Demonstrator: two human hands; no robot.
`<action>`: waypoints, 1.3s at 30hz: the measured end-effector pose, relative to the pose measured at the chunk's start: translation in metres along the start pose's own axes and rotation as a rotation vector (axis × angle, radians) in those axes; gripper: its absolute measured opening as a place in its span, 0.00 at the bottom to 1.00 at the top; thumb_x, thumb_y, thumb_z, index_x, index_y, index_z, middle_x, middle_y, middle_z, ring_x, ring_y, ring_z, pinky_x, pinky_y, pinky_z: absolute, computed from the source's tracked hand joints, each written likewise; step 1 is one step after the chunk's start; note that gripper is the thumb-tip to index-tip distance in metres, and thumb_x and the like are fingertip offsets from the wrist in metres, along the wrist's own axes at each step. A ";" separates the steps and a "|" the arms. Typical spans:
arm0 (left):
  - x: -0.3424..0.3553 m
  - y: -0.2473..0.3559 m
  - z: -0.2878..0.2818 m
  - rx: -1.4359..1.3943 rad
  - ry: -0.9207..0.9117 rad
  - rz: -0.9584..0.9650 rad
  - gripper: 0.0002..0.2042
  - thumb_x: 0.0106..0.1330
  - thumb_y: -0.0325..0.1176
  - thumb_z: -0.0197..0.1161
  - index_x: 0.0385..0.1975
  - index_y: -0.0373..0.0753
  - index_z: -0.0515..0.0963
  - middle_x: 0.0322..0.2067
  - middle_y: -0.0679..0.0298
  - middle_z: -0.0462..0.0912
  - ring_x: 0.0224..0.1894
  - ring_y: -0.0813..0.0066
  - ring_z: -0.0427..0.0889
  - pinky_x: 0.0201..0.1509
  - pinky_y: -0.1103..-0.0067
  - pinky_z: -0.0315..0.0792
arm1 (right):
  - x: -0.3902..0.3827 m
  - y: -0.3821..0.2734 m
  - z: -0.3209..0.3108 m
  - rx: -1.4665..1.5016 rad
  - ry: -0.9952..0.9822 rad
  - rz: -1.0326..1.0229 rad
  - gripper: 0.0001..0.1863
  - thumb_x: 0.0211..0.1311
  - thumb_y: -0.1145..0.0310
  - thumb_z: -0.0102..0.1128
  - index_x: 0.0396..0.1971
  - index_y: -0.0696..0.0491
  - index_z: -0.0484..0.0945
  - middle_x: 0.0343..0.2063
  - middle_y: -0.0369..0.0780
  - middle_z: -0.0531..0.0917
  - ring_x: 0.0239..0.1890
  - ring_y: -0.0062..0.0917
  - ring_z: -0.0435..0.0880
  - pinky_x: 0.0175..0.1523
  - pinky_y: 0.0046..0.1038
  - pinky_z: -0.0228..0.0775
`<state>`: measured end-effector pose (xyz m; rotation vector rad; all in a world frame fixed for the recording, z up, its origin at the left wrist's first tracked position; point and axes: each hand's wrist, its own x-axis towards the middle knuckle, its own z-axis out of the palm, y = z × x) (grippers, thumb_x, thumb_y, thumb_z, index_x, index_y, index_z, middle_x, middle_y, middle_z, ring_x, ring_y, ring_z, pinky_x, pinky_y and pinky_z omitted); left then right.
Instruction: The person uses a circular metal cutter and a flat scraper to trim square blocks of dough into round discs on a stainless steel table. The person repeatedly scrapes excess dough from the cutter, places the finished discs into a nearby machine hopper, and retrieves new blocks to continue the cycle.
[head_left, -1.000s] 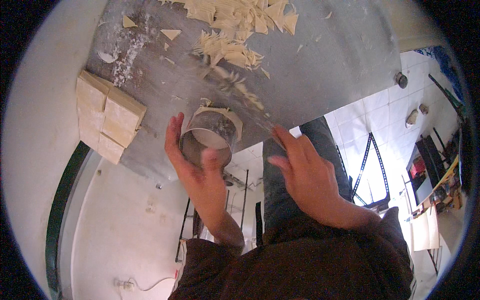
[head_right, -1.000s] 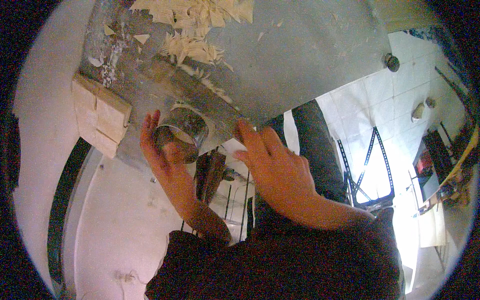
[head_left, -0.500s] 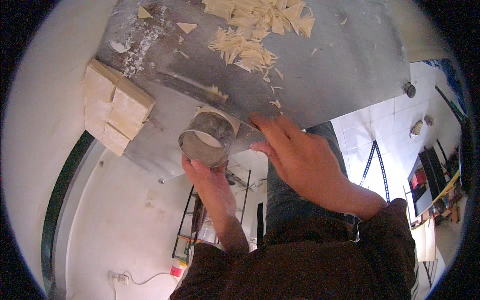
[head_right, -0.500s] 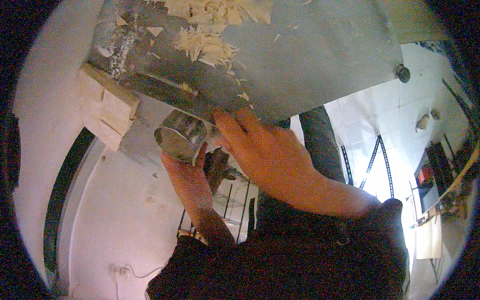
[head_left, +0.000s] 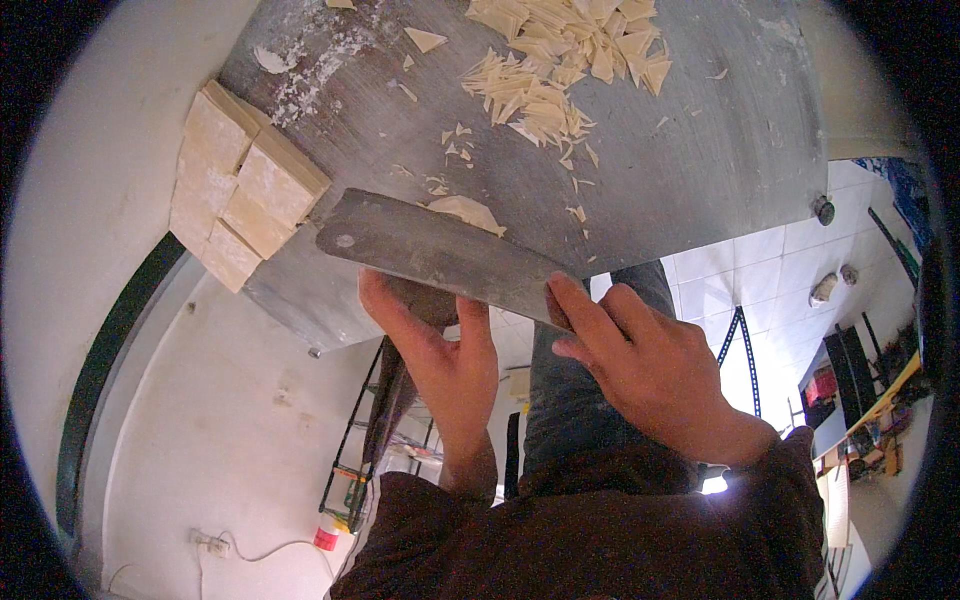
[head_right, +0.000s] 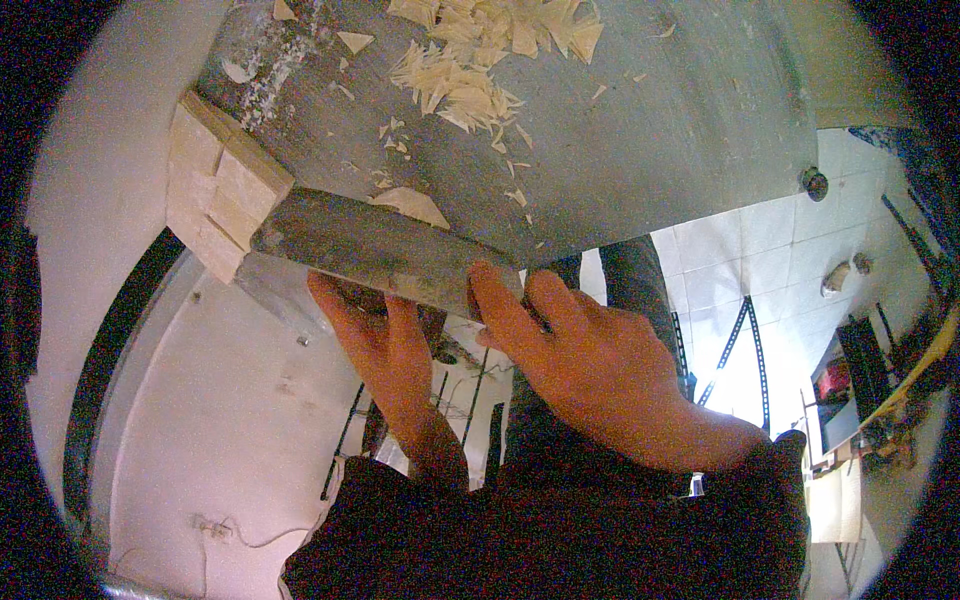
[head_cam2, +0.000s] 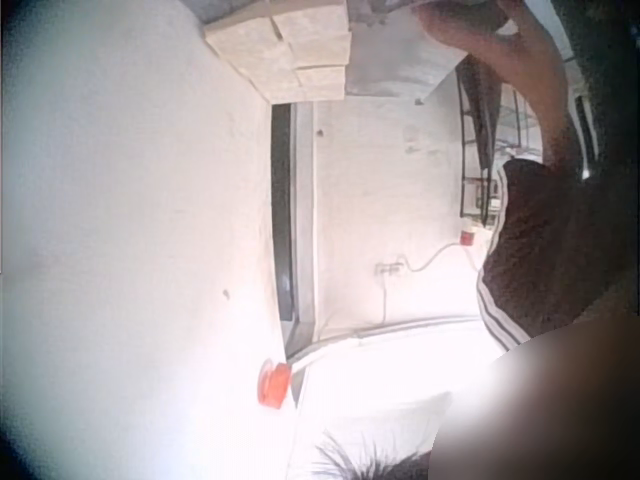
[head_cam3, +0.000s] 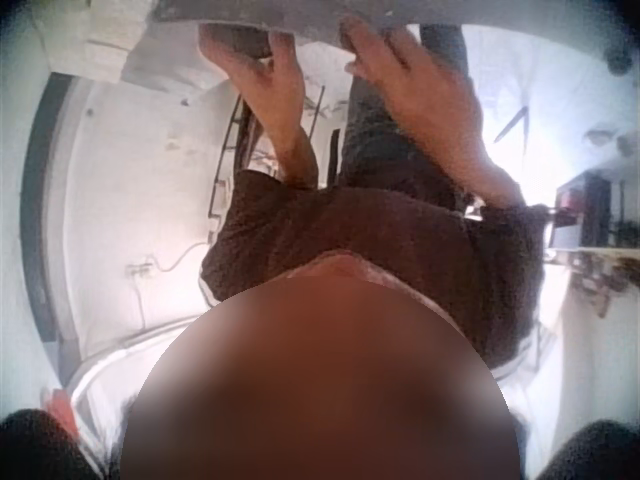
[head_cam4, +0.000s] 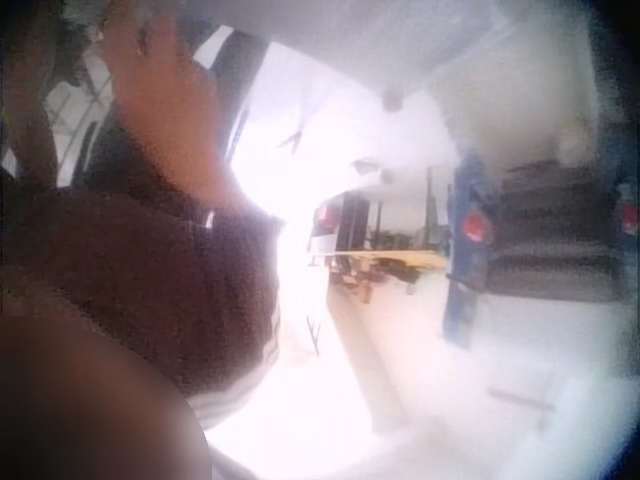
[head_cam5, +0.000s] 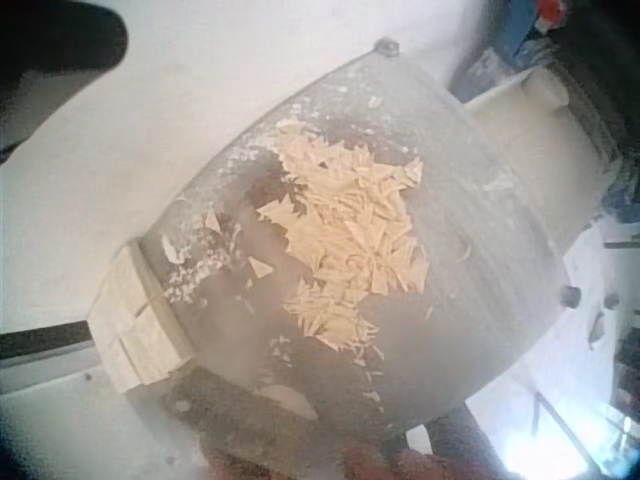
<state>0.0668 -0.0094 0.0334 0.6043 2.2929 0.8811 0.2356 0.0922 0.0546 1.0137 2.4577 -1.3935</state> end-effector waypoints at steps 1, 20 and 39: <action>0.001 -0.001 0.000 -0.010 -0.003 0.006 0.38 0.70 0.30 0.65 0.74 0.29 0.50 0.69 0.45 0.57 0.73 0.52 0.58 0.77 0.62 0.50 | 0.002 -0.001 0.003 -0.018 0.021 -0.003 0.30 0.66 0.55 0.66 0.66 0.49 0.74 0.30 0.36 0.72 0.24 0.25 0.82 0.24 0.29 0.77; 0.002 -0.005 -0.005 0.076 -0.045 0.053 0.38 0.70 0.28 0.63 0.75 0.27 0.49 0.69 0.44 0.56 0.73 0.49 0.57 0.77 0.61 0.50 | 0.013 -0.010 0.016 -0.022 0.046 0.018 0.29 0.65 0.57 0.68 0.64 0.49 0.74 0.31 0.36 0.73 0.28 0.27 0.85 0.26 0.31 0.78; 0.006 -0.001 -0.001 0.069 -0.027 0.037 0.36 0.73 0.33 0.64 0.74 0.29 0.52 0.70 0.43 0.58 0.74 0.49 0.57 0.77 0.59 0.50 | 0.020 -0.015 0.011 -0.056 -0.029 0.138 0.25 0.69 0.55 0.62 0.62 0.48 0.75 0.31 0.37 0.75 0.26 0.30 0.86 0.24 0.32 0.76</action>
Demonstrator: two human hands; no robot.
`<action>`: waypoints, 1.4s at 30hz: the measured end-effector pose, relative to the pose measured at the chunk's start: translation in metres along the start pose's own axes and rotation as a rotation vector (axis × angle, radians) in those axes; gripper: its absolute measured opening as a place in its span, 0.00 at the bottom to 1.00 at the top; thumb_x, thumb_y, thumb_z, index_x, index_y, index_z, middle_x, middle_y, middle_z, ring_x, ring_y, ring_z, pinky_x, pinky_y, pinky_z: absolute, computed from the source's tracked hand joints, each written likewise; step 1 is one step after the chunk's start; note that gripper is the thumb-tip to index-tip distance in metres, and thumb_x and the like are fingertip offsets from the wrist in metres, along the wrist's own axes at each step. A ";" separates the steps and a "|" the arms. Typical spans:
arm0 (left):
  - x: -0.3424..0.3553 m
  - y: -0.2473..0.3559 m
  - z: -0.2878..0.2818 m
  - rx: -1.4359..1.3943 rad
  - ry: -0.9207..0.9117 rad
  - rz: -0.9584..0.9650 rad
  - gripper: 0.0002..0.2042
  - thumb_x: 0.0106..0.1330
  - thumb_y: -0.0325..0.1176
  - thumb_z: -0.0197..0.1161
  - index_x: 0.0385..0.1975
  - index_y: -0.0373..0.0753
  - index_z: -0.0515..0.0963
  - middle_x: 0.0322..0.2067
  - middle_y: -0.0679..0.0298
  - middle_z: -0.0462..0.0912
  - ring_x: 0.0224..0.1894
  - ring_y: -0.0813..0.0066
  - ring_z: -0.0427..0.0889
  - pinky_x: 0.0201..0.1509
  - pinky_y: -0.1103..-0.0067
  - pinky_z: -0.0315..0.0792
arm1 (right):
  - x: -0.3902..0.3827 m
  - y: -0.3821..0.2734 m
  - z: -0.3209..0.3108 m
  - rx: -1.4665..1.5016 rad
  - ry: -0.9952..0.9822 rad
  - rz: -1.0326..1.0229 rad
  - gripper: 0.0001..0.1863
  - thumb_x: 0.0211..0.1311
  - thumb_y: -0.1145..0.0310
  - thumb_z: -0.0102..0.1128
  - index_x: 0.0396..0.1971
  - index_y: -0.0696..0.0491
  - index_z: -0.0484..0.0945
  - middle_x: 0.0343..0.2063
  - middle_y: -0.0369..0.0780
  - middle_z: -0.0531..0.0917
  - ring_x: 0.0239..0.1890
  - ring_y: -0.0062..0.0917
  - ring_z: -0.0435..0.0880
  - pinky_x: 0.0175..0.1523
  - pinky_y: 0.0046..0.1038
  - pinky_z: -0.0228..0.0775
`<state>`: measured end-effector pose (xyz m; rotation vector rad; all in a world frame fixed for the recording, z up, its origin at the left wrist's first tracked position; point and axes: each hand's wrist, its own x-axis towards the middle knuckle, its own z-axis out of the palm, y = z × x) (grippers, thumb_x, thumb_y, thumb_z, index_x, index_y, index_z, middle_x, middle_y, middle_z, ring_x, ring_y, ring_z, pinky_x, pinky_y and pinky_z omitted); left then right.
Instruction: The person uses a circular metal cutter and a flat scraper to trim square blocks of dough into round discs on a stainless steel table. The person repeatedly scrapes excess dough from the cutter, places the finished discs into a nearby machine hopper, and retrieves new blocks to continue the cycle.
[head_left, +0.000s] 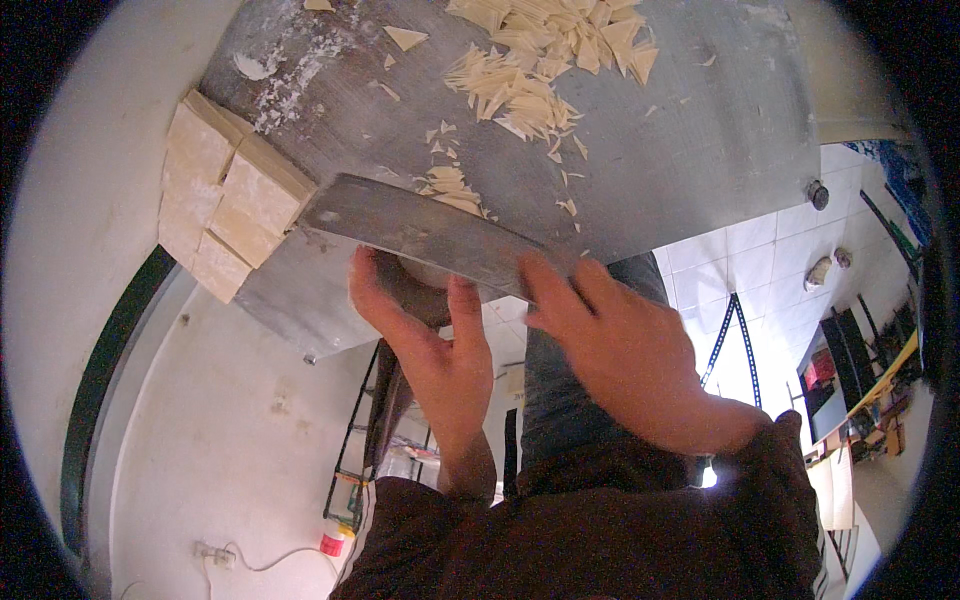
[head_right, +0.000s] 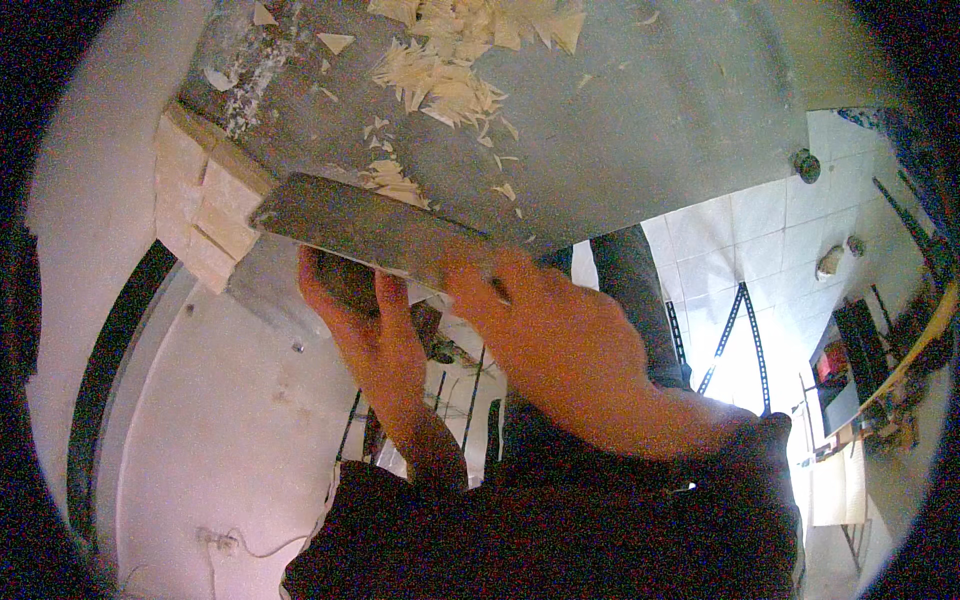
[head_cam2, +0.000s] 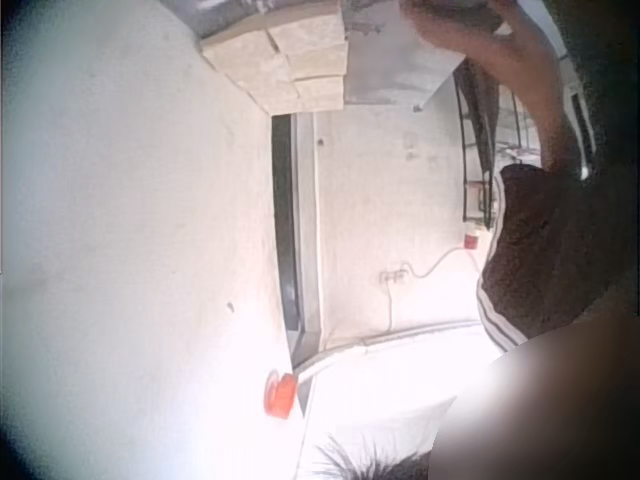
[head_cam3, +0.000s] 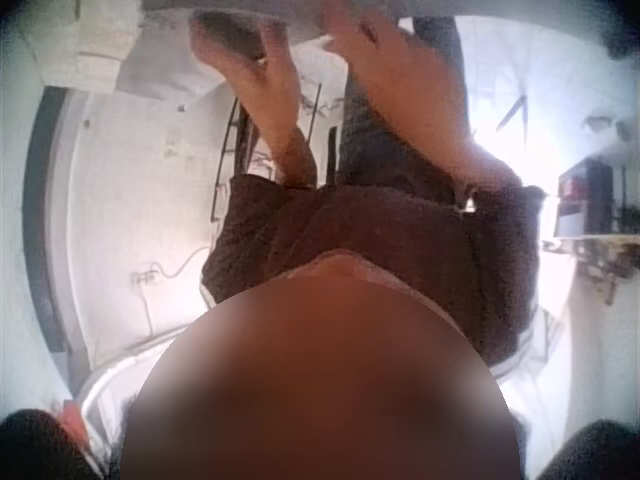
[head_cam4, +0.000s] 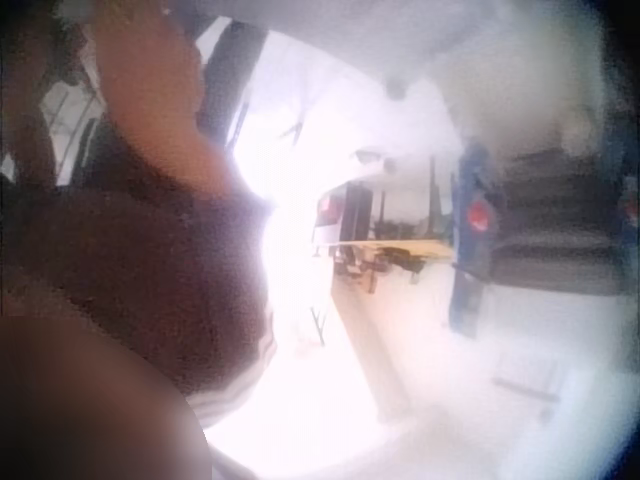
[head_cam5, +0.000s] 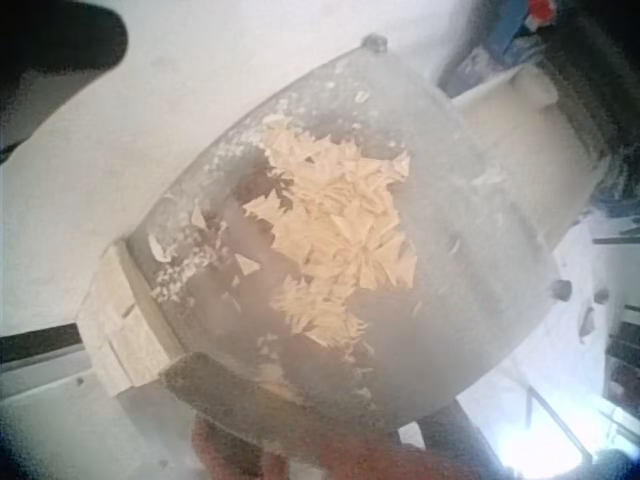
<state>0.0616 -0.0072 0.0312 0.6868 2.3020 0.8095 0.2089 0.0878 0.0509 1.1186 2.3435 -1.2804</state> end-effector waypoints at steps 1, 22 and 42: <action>0.000 0.001 0.000 0.003 0.007 -0.002 0.36 0.73 0.33 0.64 0.74 0.29 0.52 0.70 0.43 0.58 0.74 0.49 0.57 0.77 0.60 0.50 | -0.005 0.002 -0.004 -0.016 -0.112 0.064 0.24 0.70 0.55 0.61 0.62 0.48 0.74 0.31 0.37 0.75 0.27 0.30 0.86 0.24 0.31 0.77; 0.007 0.012 -0.001 0.148 -0.003 0.000 0.34 0.73 0.36 0.65 0.73 0.31 0.57 0.70 0.47 0.61 0.73 0.53 0.60 0.77 0.62 0.53 | 0.035 0.013 0.010 0.134 0.165 -0.032 0.19 0.72 0.55 0.60 0.55 0.49 0.75 0.35 0.39 0.79 0.28 0.40 0.86 0.28 0.37 0.81; 0.001 0.002 -0.002 -0.057 0.016 -0.044 0.34 0.73 0.31 0.63 0.74 0.31 0.54 0.68 0.50 0.62 0.71 0.58 0.62 0.74 0.65 0.57 | -0.014 0.004 0.029 0.126 0.158 -0.046 0.29 0.67 0.55 0.66 0.64 0.50 0.73 0.32 0.38 0.72 0.26 0.28 0.84 0.26 0.30 0.79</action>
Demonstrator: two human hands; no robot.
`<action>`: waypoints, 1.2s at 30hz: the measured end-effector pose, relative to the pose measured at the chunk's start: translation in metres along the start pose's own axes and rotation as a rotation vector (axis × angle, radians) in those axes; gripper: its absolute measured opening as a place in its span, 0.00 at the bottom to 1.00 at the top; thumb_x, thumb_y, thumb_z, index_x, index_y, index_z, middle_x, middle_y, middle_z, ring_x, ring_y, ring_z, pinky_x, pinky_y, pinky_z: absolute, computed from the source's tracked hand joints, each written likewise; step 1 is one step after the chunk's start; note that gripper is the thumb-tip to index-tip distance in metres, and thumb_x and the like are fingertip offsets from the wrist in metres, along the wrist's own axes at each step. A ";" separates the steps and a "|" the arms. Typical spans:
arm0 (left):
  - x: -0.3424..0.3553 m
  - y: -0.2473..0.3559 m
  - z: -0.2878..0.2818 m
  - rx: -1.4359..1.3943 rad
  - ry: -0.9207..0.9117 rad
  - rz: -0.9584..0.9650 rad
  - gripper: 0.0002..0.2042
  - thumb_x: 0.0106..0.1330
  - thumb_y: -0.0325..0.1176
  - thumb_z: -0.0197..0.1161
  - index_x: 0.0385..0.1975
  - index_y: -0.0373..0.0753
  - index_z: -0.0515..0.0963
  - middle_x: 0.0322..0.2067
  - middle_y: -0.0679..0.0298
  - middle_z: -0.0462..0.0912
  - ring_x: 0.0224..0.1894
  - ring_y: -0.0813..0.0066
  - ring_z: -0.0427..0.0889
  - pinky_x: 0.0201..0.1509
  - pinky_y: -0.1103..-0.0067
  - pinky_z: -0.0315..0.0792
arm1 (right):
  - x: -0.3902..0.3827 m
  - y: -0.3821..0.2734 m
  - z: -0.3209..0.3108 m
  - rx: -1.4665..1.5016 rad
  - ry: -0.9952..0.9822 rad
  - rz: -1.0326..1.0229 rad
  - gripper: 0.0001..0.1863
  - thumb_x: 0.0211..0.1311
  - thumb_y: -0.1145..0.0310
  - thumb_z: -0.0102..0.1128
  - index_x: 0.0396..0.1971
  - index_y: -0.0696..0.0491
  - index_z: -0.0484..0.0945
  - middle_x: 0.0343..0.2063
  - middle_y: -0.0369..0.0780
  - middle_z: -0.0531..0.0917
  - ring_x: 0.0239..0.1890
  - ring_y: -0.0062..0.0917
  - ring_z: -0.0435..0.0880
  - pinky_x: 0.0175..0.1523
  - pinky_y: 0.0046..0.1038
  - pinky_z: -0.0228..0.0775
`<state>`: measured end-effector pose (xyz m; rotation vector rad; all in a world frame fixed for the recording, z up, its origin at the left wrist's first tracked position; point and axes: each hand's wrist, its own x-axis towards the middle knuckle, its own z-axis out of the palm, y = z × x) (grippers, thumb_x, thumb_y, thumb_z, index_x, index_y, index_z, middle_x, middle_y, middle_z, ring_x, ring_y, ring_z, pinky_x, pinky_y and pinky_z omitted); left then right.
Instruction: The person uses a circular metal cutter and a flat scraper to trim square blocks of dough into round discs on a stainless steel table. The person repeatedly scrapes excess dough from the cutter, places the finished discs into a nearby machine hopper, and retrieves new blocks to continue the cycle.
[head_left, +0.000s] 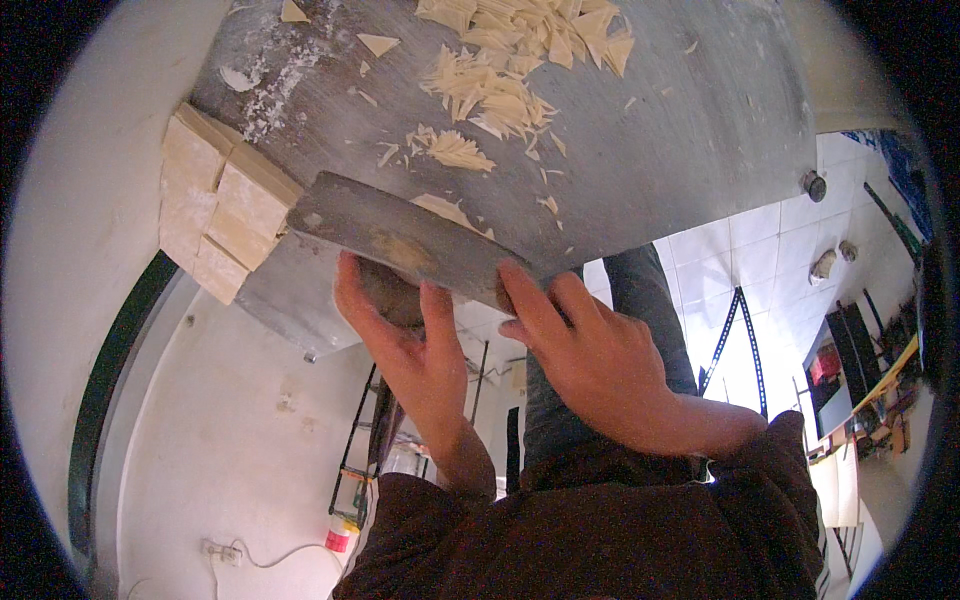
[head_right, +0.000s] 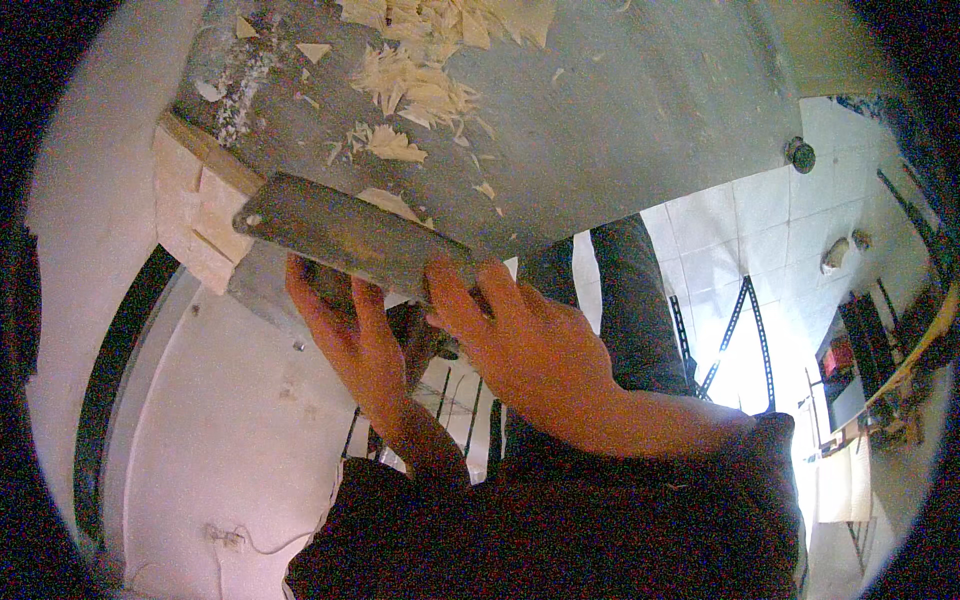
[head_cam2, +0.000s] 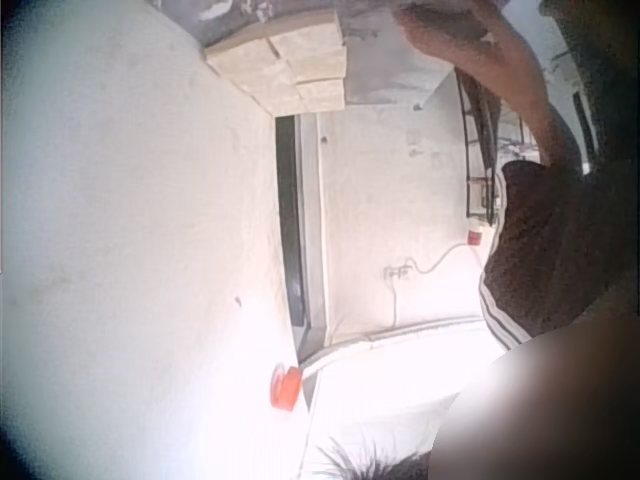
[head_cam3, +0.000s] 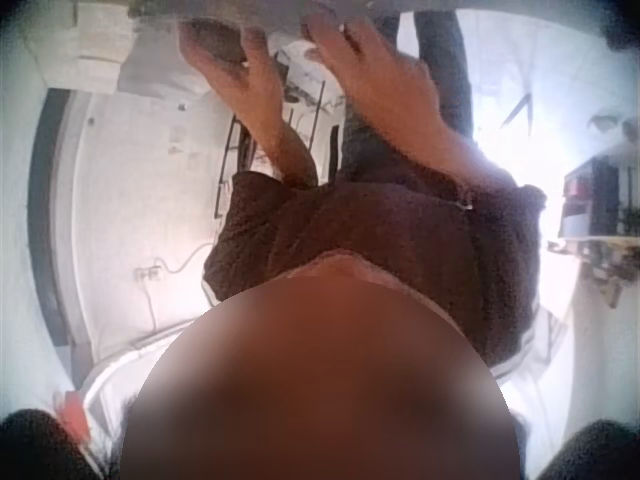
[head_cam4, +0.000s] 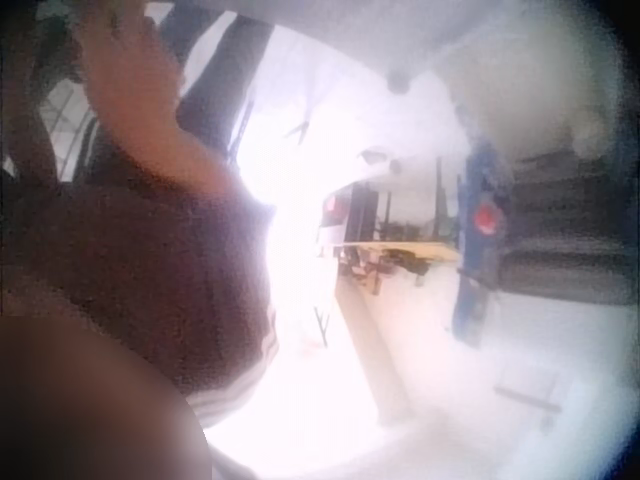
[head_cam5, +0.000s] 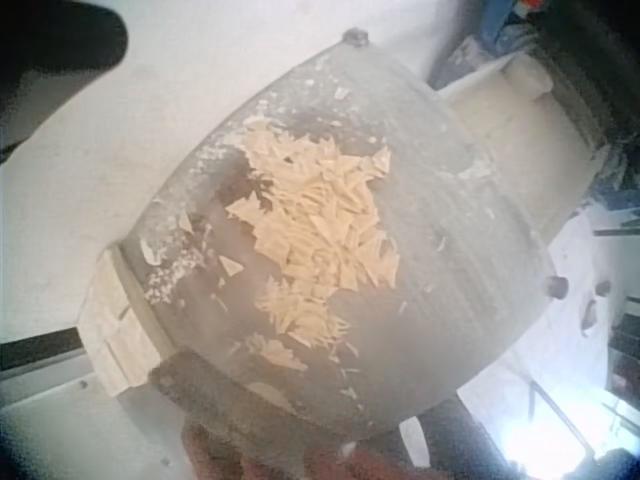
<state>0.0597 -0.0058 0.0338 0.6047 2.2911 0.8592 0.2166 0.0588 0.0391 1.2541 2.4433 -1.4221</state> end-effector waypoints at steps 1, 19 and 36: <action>0.001 0.000 0.000 0.018 -0.011 0.004 0.34 0.73 0.31 0.63 0.74 0.31 0.54 0.68 0.49 0.62 0.71 0.58 0.62 0.74 0.65 0.57 | 0.004 -0.002 0.002 -0.016 0.009 0.002 0.28 0.67 0.55 0.65 0.64 0.49 0.73 0.32 0.37 0.72 0.26 0.28 0.85 0.26 0.29 0.79; 0.006 0.008 0.003 0.099 0.010 0.016 0.32 0.73 0.33 0.65 0.72 0.33 0.60 0.67 0.49 0.65 0.71 0.55 0.64 0.75 0.65 0.55 | 0.011 -0.017 0.007 0.072 -0.128 0.207 0.26 0.72 0.57 0.61 0.66 0.48 0.70 0.38 0.41 0.76 0.30 0.35 0.88 0.29 0.36 0.82; 0.012 -0.001 -0.015 -0.126 0.039 -0.074 0.36 0.75 0.40 0.62 0.77 0.38 0.50 0.71 0.47 0.60 0.72 0.57 0.64 0.74 0.63 0.61 | -0.010 0.015 -0.018 0.146 -0.188 0.180 0.25 0.72 0.60 0.61 0.65 0.52 0.71 0.37 0.43 0.79 0.28 0.38 0.84 0.30 0.37 0.79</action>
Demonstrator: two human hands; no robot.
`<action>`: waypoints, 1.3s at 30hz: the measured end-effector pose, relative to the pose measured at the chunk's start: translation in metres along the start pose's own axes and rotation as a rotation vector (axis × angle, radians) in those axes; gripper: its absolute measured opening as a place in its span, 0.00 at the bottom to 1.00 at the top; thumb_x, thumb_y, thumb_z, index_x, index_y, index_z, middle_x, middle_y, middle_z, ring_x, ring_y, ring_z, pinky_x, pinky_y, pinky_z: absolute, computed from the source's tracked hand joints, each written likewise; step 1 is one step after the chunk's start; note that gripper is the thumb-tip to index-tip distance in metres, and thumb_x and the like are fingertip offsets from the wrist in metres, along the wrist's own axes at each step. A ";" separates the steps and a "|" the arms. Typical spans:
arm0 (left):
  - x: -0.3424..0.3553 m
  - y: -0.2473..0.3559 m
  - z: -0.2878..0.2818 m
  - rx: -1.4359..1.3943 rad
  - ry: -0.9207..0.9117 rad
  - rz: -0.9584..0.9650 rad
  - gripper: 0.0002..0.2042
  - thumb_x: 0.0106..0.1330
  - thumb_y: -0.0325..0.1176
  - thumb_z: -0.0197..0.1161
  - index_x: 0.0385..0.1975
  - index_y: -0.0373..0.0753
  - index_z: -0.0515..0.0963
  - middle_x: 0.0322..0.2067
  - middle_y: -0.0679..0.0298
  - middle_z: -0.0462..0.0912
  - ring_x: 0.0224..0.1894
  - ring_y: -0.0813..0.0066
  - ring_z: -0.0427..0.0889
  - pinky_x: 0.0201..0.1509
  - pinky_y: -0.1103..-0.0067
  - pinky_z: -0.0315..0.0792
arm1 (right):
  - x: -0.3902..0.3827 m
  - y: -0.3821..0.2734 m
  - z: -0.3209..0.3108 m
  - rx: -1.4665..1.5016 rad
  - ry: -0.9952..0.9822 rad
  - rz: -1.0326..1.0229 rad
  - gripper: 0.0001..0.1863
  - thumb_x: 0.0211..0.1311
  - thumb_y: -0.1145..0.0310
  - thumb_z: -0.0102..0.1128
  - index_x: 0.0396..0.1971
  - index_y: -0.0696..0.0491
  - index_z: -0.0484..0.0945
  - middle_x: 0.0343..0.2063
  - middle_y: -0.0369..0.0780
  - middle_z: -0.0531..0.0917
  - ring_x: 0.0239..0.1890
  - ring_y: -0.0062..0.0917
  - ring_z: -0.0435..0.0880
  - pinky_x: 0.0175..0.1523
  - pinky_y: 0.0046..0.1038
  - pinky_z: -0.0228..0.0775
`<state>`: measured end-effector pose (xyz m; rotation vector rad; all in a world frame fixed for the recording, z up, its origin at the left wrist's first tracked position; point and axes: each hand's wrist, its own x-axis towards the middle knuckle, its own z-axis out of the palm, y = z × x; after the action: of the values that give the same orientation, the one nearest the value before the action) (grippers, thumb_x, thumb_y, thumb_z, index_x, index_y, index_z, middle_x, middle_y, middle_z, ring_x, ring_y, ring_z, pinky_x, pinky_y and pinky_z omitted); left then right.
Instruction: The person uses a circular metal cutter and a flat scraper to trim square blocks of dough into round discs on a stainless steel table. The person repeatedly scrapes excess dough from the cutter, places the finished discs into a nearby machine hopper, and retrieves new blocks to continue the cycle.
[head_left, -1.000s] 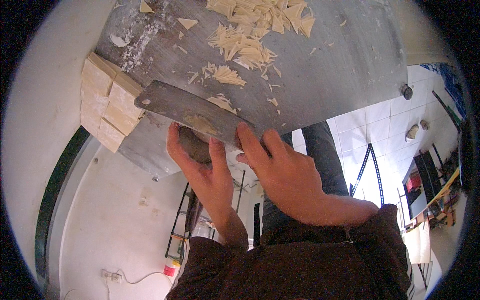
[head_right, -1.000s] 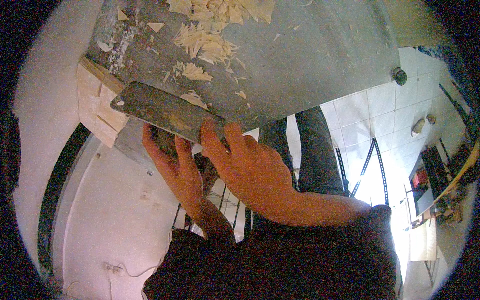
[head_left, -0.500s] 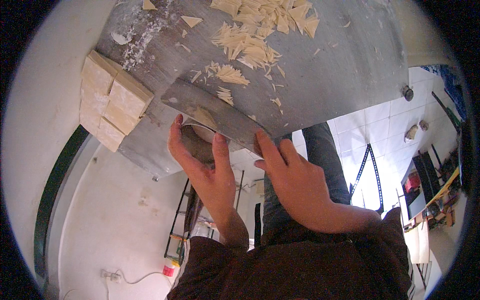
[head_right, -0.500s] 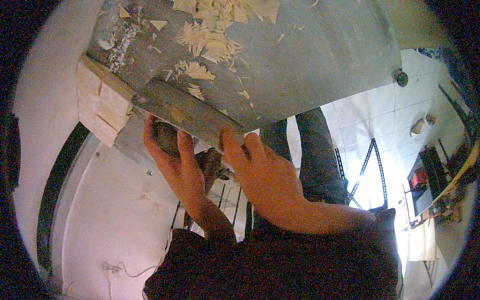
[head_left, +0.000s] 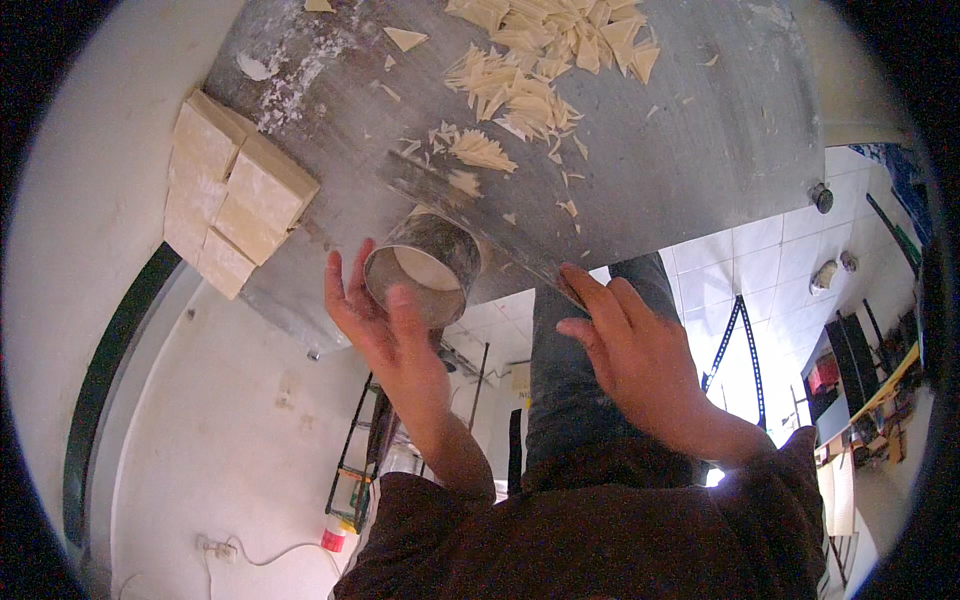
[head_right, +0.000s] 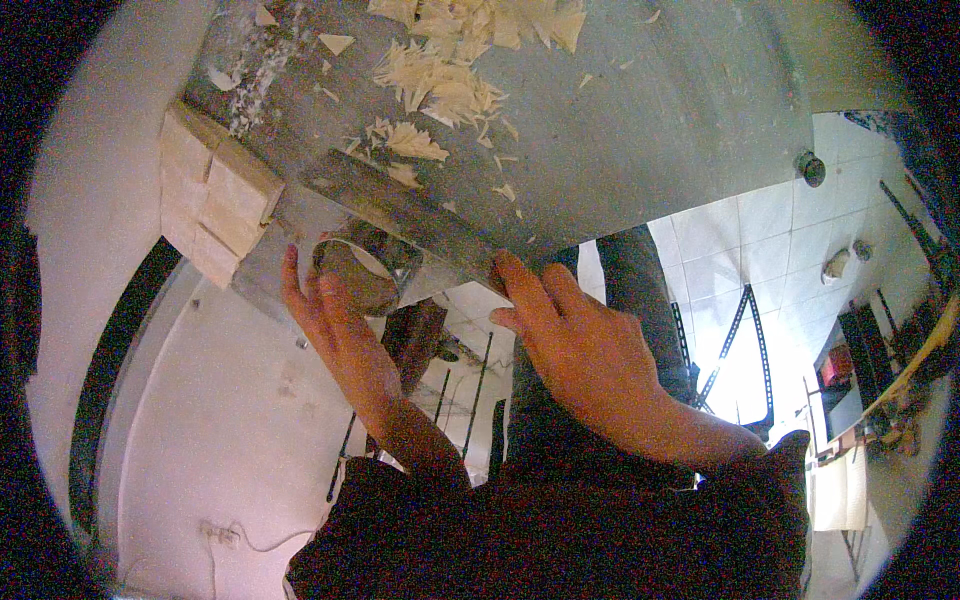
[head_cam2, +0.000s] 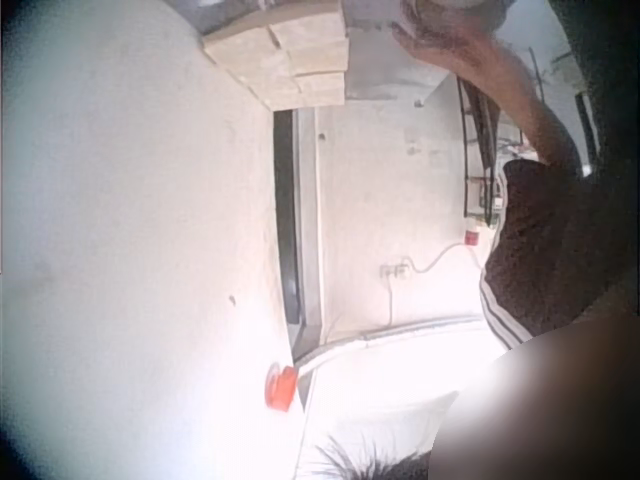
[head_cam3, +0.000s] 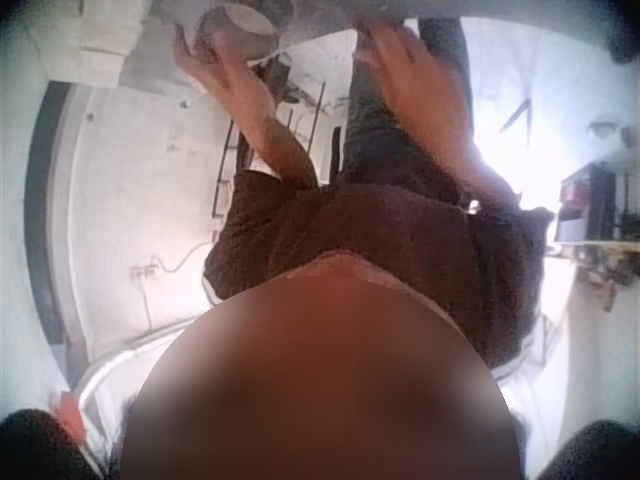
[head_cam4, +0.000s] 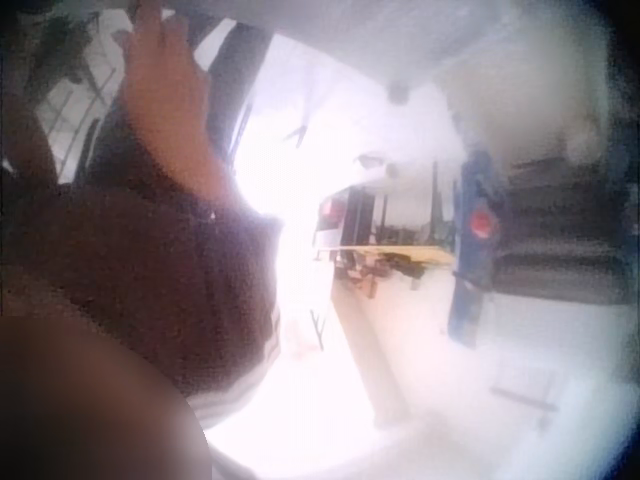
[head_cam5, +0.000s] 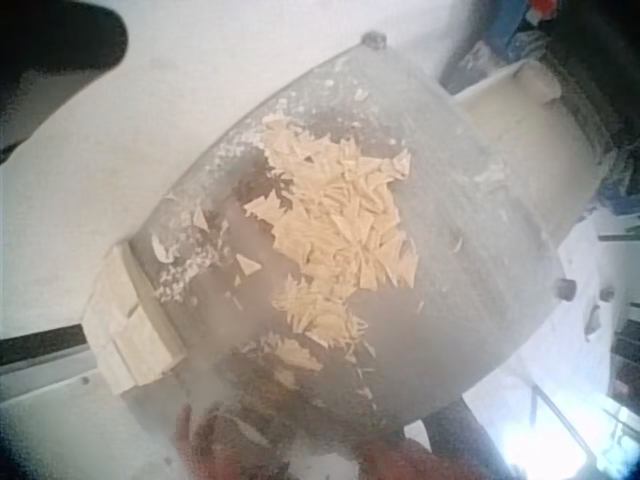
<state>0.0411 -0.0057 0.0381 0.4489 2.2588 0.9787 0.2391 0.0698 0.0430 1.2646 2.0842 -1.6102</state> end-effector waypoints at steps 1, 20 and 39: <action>0.002 0.002 0.002 0.128 -0.037 0.128 0.38 0.73 0.36 0.65 0.77 0.37 0.50 0.70 0.47 0.61 0.72 0.58 0.63 0.75 0.64 0.60 | -0.002 0.000 0.001 -0.008 0.013 0.002 0.26 0.71 0.60 0.62 0.65 0.52 0.72 0.36 0.43 0.78 0.27 0.36 0.84 0.29 0.36 0.78; -0.009 0.007 0.012 0.169 -0.077 -0.006 0.38 0.68 0.28 0.67 0.75 0.32 0.53 0.70 0.48 0.61 0.71 0.56 0.62 0.76 0.65 0.55 | 0.015 -0.021 0.015 -0.188 0.103 -0.111 0.26 0.70 0.55 0.62 0.63 0.51 0.73 0.33 0.38 0.76 0.30 0.30 0.88 0.28 0.32 0.81; 0.001 -0.004 0.007 -0.005 -0.026 0.015 0.33 0.78 0.52 0.55 0.73 0.35 0.58 0.69 0.50 0.66 0.71 0.56 0.65 0.74 0.64 0.60 | 0.029 -0.016 0.008 0.026 0.113 0.007 0.23 0.71 0.60 0.62 0.62 0.51 0.72 0.40 0.45 0.80 0.36 0.45 0.87 0.35 0.42 0.82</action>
<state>0.0446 -0.0048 0.0309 0.4741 2.2320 0.9806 0.2077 0.0769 0.0327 1.4011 2.1278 -1.6021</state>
